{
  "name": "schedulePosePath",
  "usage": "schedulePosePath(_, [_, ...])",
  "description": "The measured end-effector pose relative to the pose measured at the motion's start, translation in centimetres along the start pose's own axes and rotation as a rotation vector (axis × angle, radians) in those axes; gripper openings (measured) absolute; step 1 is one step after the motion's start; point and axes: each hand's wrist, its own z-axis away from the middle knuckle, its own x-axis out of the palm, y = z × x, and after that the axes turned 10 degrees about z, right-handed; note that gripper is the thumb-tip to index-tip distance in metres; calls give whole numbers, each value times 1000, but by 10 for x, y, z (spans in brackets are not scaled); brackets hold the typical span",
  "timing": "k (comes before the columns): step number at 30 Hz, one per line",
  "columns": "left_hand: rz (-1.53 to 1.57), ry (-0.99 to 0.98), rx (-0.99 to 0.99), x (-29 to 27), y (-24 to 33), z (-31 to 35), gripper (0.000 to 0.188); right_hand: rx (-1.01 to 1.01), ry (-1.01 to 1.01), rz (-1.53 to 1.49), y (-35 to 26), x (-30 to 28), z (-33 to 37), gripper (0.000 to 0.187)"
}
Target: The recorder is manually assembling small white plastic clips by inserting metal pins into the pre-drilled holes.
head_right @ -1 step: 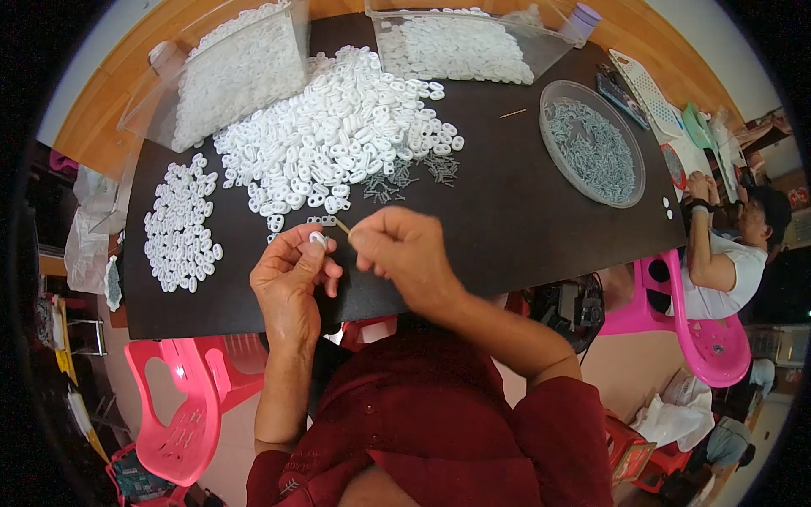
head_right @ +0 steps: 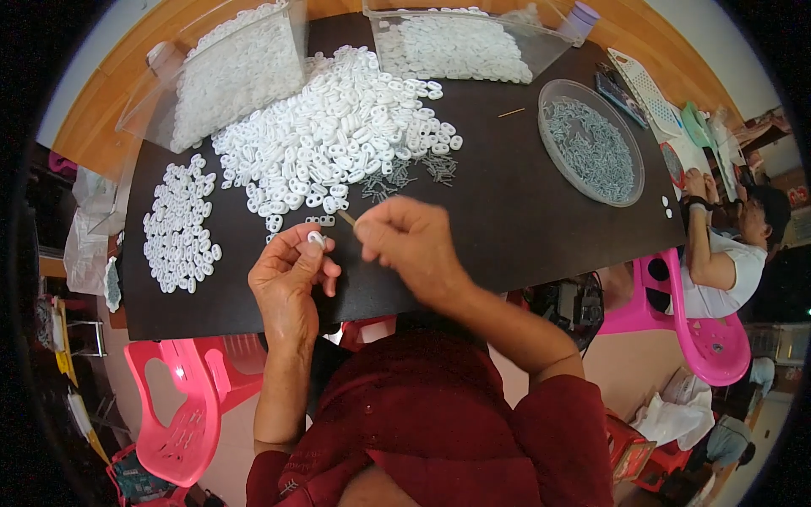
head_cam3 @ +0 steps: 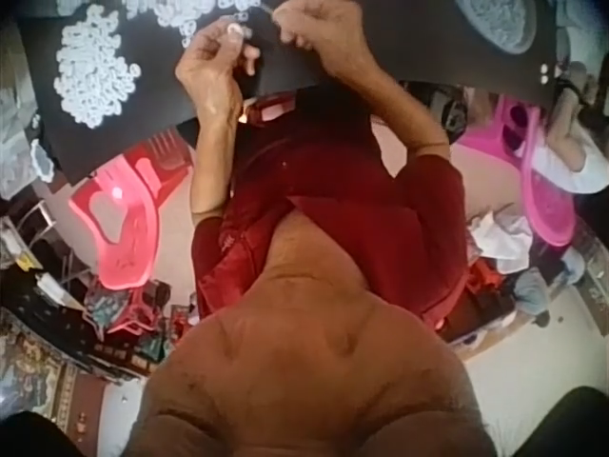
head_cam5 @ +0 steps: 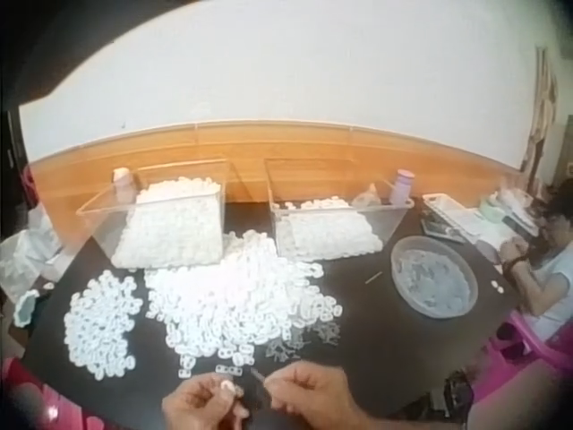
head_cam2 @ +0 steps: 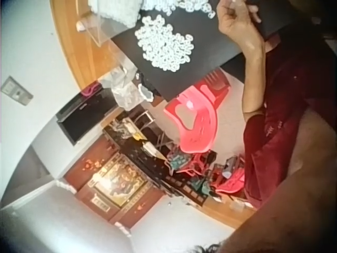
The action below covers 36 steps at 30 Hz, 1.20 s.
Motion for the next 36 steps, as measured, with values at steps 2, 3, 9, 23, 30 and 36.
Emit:
schedulePosePath(2, [-30,-9,-3,-1,1,-3,16,-151,148,195,-2,-19,-13,11])
schedulePosePath(3, [-46,-3,3,-2,1,-3,16,-154,169,209,-1,-32,-22,11])
schedulePosePath(9, [-62,-16,1,-6,-4,-3,18,-545,603,967,18,-109,-64,7])
schedulePosePath(23, [-37,-29,-64,0,-11,-9,16,-735,267,978,3,-58,-30,13])
schedulePosePath(30, [-79,-41,-12,2,-11,-4,19,-223,-210,462,-1,-7,-21,12])
schedulePosePath(36, [-121,-58,13,3,-12,-1,19,-373,-134,614,2,-1,-17,8])
